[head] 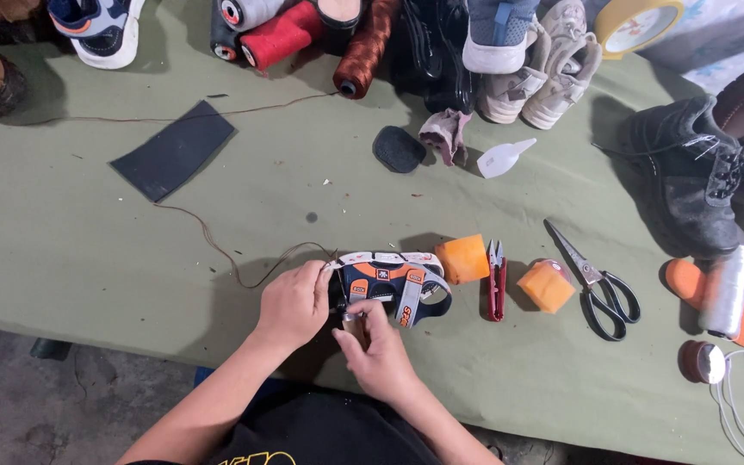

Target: The person sews a child's sandal using a curved awl and thread. They repeatedly pierce the sandal's upper and sole, pull the thread through, and tighten the stitches by hand. The work continues on the same sandal throughout the clip.

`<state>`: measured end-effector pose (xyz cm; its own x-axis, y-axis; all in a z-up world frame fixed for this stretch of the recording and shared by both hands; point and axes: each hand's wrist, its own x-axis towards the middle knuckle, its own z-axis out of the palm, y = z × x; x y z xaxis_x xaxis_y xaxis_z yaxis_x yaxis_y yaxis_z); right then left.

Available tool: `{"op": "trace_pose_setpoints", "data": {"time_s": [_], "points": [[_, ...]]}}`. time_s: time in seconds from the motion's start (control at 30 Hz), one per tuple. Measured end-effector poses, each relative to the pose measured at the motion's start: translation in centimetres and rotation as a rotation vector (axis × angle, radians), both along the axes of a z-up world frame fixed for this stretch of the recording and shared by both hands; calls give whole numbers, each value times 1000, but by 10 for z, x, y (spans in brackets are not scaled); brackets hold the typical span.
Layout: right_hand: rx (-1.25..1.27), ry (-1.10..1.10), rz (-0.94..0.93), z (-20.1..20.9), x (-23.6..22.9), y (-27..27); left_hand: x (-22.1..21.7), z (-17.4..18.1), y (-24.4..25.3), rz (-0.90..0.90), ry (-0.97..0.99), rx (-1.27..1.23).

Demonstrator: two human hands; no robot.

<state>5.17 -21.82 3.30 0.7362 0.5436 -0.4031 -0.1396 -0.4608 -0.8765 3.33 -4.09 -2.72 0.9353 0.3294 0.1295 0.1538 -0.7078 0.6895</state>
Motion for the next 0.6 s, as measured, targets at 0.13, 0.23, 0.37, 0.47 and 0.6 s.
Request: {"op": "trace_pose_setpoints", "data": {"time_s": [0.13, 0.23, 0.37, 0.47, 0.6], "points": [[-423, -660, 181, 0, -8, 6, 2, 3, -3, 48, 8, 23], [-477, -702, 184, 4, -10, 7, 3, 5, -4, 59, 12, 11], [-448, -444, 169, 8, -2, 2, 3, 4, -4, 72, 37, 13], [-34, -14, -3, 8, 2, -3, 4, 5, -4, 66, 23, 30], [378, 442, -132, 5, 8, -7, 6, 13, -3, 66, 57, -13]]}}
